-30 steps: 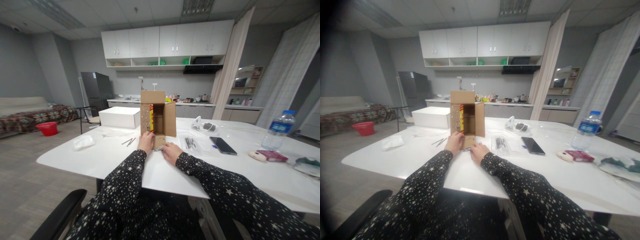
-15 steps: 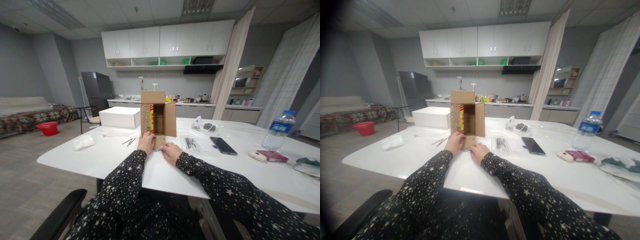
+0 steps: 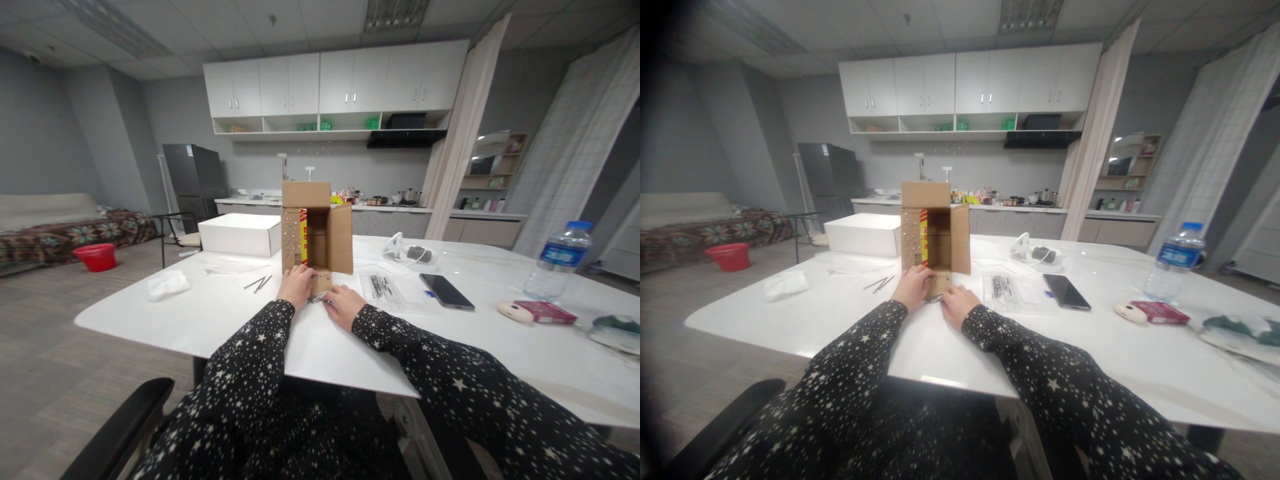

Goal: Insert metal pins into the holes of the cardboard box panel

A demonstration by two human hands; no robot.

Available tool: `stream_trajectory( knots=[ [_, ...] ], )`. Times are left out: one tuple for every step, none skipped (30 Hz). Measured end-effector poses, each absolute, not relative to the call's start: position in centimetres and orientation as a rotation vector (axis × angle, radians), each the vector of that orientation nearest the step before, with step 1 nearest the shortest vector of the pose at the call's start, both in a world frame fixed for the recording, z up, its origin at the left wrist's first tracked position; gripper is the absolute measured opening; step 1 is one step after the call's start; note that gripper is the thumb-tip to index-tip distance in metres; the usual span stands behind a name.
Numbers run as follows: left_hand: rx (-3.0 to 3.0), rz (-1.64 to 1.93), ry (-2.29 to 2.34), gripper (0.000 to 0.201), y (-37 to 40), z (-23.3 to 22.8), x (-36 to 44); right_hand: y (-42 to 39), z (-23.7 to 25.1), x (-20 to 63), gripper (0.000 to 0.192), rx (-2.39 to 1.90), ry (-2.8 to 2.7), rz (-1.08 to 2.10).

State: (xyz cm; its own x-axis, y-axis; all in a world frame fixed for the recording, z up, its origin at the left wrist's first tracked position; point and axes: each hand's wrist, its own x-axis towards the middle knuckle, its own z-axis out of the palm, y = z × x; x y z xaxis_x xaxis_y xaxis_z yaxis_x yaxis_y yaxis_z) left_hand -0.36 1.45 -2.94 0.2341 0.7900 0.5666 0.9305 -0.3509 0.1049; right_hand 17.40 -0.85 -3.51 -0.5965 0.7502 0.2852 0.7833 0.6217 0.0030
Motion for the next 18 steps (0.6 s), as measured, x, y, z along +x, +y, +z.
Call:
stream_trajectory(
  knots=[
    [-2.256, -0.791, -1.61, 0.03, 1.51, -2.99, -0.36, -0.87, -3.48, 17.39, 0.026, -1.255, -2.592, -0.186],
    [-2.257, -0.787, -1.606, 0.03, 1.54, -3.02, -0.36, -0.88, -3.46, 17.38, 0.026, -1.259, -2.593, -0.186],
    [-2.255, -0.784, -1.604, 0.03, 1.56, -3.04, -0.36, -0.9, -3.45, 17.37, 0.026, -1.262, -2.594, -0.187],
    [-2.252, -0.781, -1.605, 0.03, 1.56, -3.04, -0.34, -0.9, -3.45, 17.36, 0.027, -1.264, -2.594, -0.188],
    [-2.248, -0.776, -1.605, 0.029, 1.54, -3.01, -0.32, -0.9, -3.45, 17.36, 0.027, -1.262, -2.594, -0.191],
    [-2.241, -0.767, -1.608, 0.029, 1.52, -2.98, -0.28, -0.89, -3.47, 17.36, 0.027, -1.259, -2.593, -0.193],
    [-2.233, -0.755, -1.611, 0.029, 1.5, -2.95, -0.24, -0.88, -3.49, 17.36, 0.027, -1.255, -2.591, -0.194],
    [-2.224, -0.741, -1.615, 0.029, 1.48, -2.91, -0.19, -0.86, -3.52, 17.35, 0.026, -1.251, -2.589, -0.195],
    [-2.216, -0.727, -1.618, 0.029, 1.46, -2.88, -0.14, -0.84, -3.54, 17.35, 0.026, -1.248, -2.589, -0.192],
    [-2.209, -0.714, -1.619, 0.029, 1.46, -2.87, -0.09, -0.83, -3.56, 17.35, 0.026, -1.246, -2.59, -0.187],
    [-2.204, -0.702, -1.619, 0.029, 1.47, -2.86, -0.05, -0.82, -3.57, 17.34, 0.027, -1.246, -2.591, -0.181],
    [-2.199, -0.692, -1.615, 0.03, 1.49, -2.87, -0.02, -0.82, -3.58, 17.33, 0.027, -1.248, -2.591, -0.178],
    [-2.194, -0.683, -1.609, 0.03, 1.5, -2.88, 0.02, -0.83, -3.58, 17.33, 0.027, -1.249, -2.59, -0.176],
    [-2.188, -0.674, -1.601, 0.03, 1.51, -2.89, 0.04, -0.84, -3.58, 17.32, 0.027, -1.249, -2.589, -0.177],
    [-2.181, -0.666, -1.594, 0.031, 1.52, -2.89, 0.06, -0.85, -3.58, 17.31, 0.027, -1.248, -2.586, -0.181],
    [-2.173, -0.659, -1.589, 0.031, 1.51, -2.89, 0.08, -0.85, -3.58, 17.3, 0.027, -1.245, -2.584, -0.186],
    [-2.167, -0.654, -1.586, 0.03, 1.5, -2.87, 0.09, -0.85, -3.59, 17.3, 0.026, -1.242, -2.583, -0.191],
    [-2.162, -0.653, -1.586, 0.03, 1.49, -2.85, 0.1, -0.85, -3.59, 17.29, 0.026, -1.241, -2.582, -0.195]
  ],
)
